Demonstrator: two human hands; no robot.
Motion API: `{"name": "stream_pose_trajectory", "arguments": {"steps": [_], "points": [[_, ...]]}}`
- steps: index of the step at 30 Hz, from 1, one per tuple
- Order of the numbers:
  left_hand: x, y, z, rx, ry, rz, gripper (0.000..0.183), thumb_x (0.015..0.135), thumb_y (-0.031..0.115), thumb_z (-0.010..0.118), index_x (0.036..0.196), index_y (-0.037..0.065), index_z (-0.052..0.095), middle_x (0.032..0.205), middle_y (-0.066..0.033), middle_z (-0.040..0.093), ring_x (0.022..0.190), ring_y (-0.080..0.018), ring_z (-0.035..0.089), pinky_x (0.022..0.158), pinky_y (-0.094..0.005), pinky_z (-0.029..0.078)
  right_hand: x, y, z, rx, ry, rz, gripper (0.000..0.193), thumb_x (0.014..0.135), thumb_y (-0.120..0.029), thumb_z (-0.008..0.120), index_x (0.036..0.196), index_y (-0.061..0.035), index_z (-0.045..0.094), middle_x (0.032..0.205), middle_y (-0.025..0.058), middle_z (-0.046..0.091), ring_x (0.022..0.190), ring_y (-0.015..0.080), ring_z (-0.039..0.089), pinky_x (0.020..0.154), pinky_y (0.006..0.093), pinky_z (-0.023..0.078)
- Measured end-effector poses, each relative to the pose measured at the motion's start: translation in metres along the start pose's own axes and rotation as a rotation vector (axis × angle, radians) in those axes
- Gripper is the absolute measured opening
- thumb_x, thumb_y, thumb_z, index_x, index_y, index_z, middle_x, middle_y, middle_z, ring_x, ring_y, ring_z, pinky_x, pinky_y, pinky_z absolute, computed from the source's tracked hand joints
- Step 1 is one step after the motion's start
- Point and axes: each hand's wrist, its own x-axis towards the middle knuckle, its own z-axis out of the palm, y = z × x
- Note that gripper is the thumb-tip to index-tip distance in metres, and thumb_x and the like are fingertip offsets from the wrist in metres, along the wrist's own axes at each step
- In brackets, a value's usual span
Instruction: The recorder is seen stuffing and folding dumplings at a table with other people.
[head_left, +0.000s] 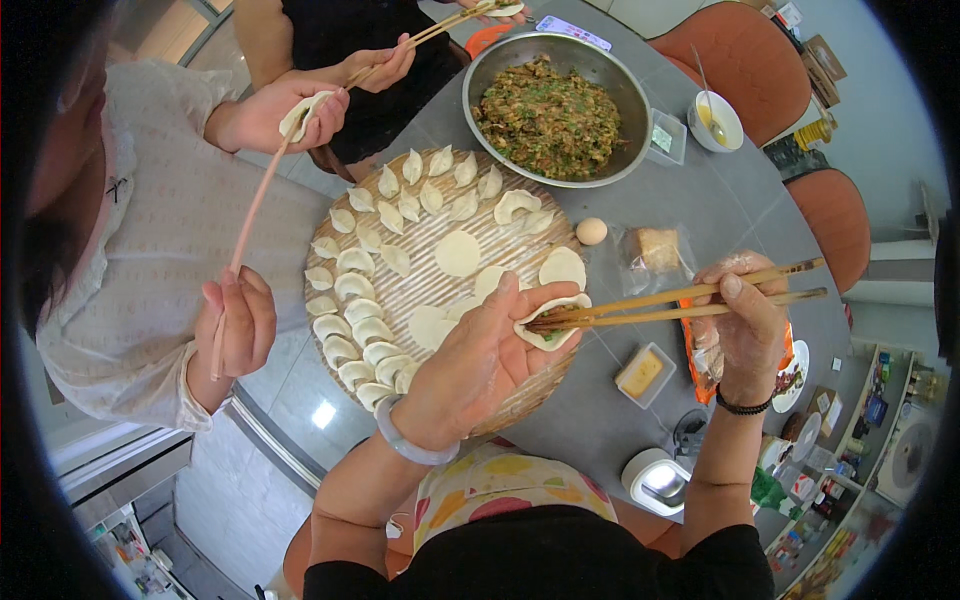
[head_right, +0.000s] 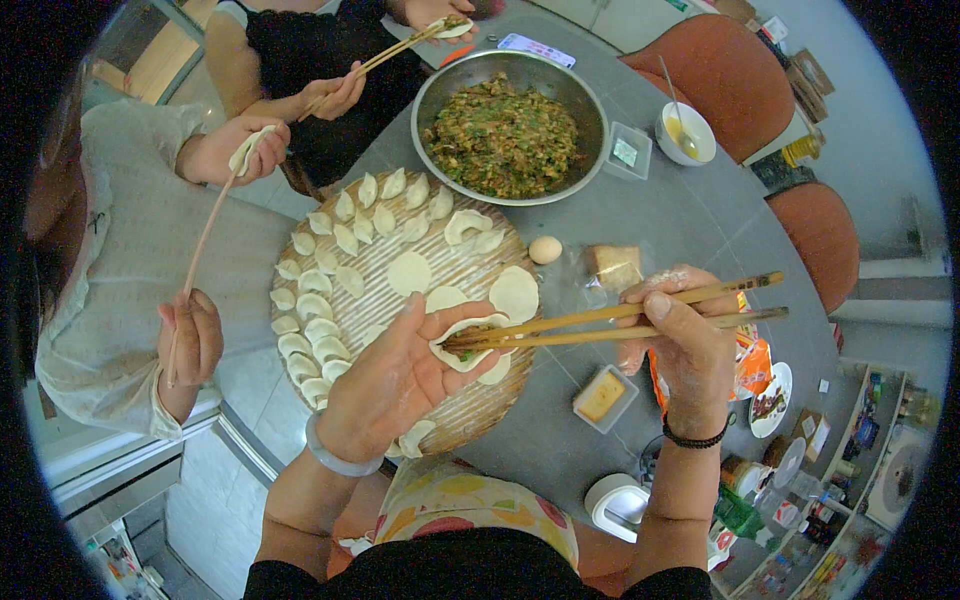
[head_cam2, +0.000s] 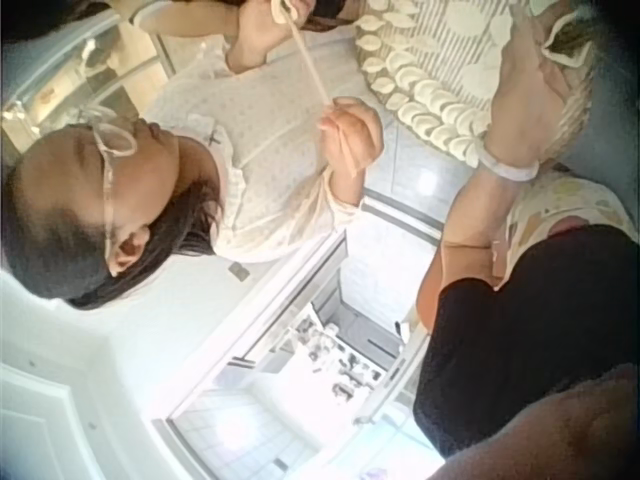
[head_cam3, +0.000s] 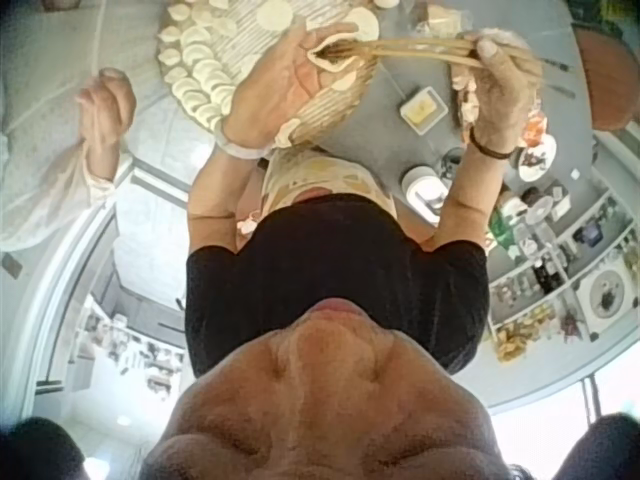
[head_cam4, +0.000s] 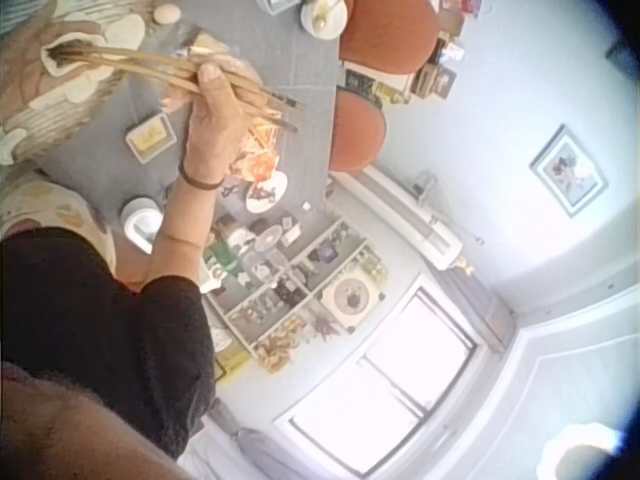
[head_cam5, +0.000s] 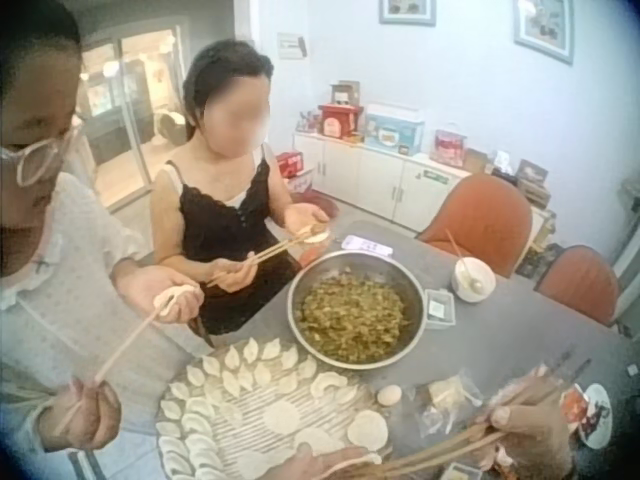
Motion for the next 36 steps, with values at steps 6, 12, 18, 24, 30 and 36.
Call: {"name": "stream_pose_trajectory", "arguments": {"steps": [6, 12, 18, 24, 30, 36], "points": [[-0.002, 0.002, -0.002, -0.027, 0.04, 0.033, 0.055, 0.099, 0.039, 0.026, 0.123, -0.008, 0.042, 0.114, -0.0174, 0.05, 0.107, -0.0209, 0.052, 0.094, -0.0283, 0.044, 0.003, -0.007, -0.011, 0.055, -0.128, 0.05, 0.019, 0.078, -0.009, 0.058, 0.084, 0.009, 0.057, 0.07, 0.0225, 0.061, 0.04, 0.0211, 0.054, 0.034, 0.0275, 0.043], [-0.003, 0.004, -0.002, -0.024, -0.006, 0.026, 0.055, 0.1, 0.037, 0.024, 0.123, -0.009, 0.04, 0.116, -0.0193, 0.048, 0.109, -0.0248, 0.051, 0.098, -0.031, 0.042, 0.012, 0.001, -0.013, 0.076, -0.153, 0.047, 0.019, 0.081, -0.009, 0.057, 0.085, 0.0087, 0.057, 0.066, 0.0211, 0.06, 0.039, 0.0203, 0.053, 0.033, 0.0275, 0.043], [0.0, 0.004, -0.002, -0.044, -0.013, -0.004, 0.056, 0.099, 0.038, 0.022, 0.12, -0.011, 0.039, 0.127, -0.0258, 0.042, 0.117, -0.0362, 0.047, 0.101, -0.0396, 0.041, 0.015, 0.018, -0.025, 0.216, -0.032, 0.096, 0.016, 0.081, -0.008, 0.056, 0.086, 0.0075, 0.057, 0.066, 0.0202, 0.061, 0.038, 0.0204, 0.053, 0.033, 0.028, 0.043], [0.003, 0.002, -0.004, -0.07, 0.024, 0.021, 0.056, 0.099, 0.039, 0.023, 0.121, -0.01, 0.039, 0.127, -0.0278, 0.042, 0.117, -0.0372, 0.047, 0.101, -0.0385, 0.041, 0.018, 0.019, -0.034, 0.273, -0.02, 0.079, 0.016, 0.081, -0.007, 0.056, 0.087, 0.0078, 0.056, 0.065, 0.0203, 0.059, 0.037, 0.0208, 0.051, 0.031, 0.0271, 0.041], [0.006, 0.001, -0.004, -0.048, 0.025, 0.022, 0.055, 0.099, 0.039, 0.024, 0.122, -0.009, 0.04, 0.126, -0.0252, 0.045, 0.117, -0.0327, 0.048, 0.1, -0.0388, 0.042, 0.018, 0.019, -0.037, 0.237, -0.089, 0.042, 0.017, 0.082, -0.007, 0.056, 0.086, 0.0091, 0.056, 0.064, 0.0215, 0.058, 0.037, 0.0203, 0.051, 0.031, 0.0275, 0.041], [0.006, 0.002, -0.006, 0.012, 0.01, 0.03, 0.054, 0.099, 0.039, 0.025, 0.122, -0.007, 0.042, 0.122, -0.0192, 0.05, 0.113, -0.0242, 0.052, 0.099, -0.0391, 0.042, 0.014, 0.014, -0.036, 0.227, -0.135, 0.052, 0.019, 0.083, -0.009, 0.057, 0.086, 0.0096, 0.056, 0.064, 0.0215, 0.058, 0.037, 0.0202, 0.051, 0.032, 0.0274, 0.042]]}}
